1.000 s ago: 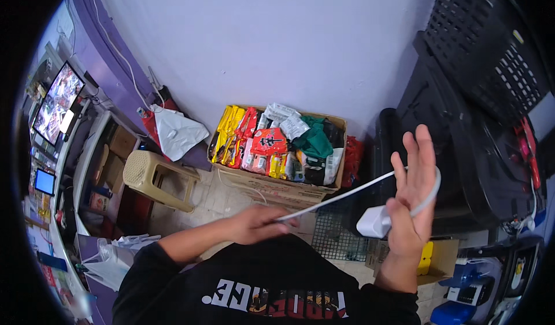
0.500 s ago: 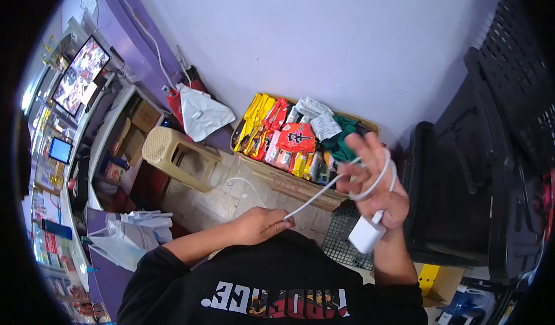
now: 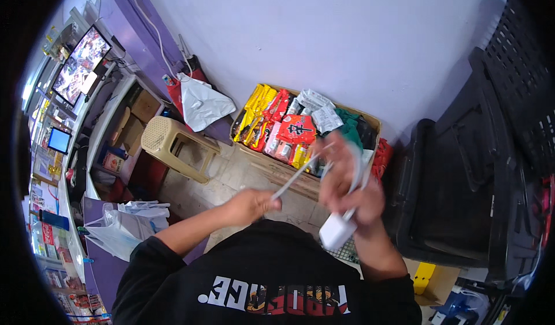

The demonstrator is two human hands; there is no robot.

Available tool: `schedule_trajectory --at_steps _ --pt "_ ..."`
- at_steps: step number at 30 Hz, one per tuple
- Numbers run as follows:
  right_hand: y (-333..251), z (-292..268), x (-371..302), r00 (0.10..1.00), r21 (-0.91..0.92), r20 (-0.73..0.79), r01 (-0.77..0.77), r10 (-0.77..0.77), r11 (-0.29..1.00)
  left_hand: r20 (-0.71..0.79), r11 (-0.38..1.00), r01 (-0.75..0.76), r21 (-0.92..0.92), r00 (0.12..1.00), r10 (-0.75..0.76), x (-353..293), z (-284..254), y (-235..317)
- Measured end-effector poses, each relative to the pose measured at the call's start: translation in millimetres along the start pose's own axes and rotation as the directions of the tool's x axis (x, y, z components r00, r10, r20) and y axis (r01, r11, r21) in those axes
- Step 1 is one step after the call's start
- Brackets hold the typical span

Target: Organizing seaweed packages, instant ramen noodles, and a charging cable within a store shelf and counter area.

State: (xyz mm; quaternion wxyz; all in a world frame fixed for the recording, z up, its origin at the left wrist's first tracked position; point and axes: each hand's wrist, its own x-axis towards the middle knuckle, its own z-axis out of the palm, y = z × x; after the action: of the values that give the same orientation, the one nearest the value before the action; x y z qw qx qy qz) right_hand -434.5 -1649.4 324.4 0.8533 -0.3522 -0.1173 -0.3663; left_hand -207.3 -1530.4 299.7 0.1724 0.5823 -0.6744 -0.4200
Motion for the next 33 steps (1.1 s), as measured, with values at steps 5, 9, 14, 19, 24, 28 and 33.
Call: schedule_trajectory --at_steps 5,9,14,19,24,28,33 --pt "15 -32 -24 0.988 -0.872 -0.101 -0.034 -0.112 0.489 0.06 0.973 -0.221 0.06 0.974 0.218 -20 -2 33" --pt "37 -1 -35 0.825 -0.907 -0.03 -0.259 0.564 0.331 -0.196 0.94 -0.303 0.156 0.924 0.33 7 -26 35" --pt "17 3 -28 0.981 -0.168 -0.119 -0.174 0.155 0.97 -0.039 0.981 -0.125 -0.15 0.992 0.12 6 23 -4" --pt "10 -24 -39 0.973 -0.856 -0.167 -0.062 -0.162 0.514 0.068 0.968 -0.252 -0.023 0.965 0.253 -25 14 38" --pt "46 17 -38 0.649 -0.726 0.012 -0.517 0.761 0.453 -0.2 0.927 -0.375 0.016 0.907 0.37 -6 -19 21" --pt "46 12 -27 0.931 -0.335 0.029 -0.335 0.365 0.881 -0.213 0.98 -0.121 -0.157 0.973 0.086 -4 13 -24" --pt "45 -36 -29 0.989 -0.927 -0.138 -0.147 0.05 0.345 0.022 0.986 -0.117 0.12 0.993 0.115 -43 21 -1"
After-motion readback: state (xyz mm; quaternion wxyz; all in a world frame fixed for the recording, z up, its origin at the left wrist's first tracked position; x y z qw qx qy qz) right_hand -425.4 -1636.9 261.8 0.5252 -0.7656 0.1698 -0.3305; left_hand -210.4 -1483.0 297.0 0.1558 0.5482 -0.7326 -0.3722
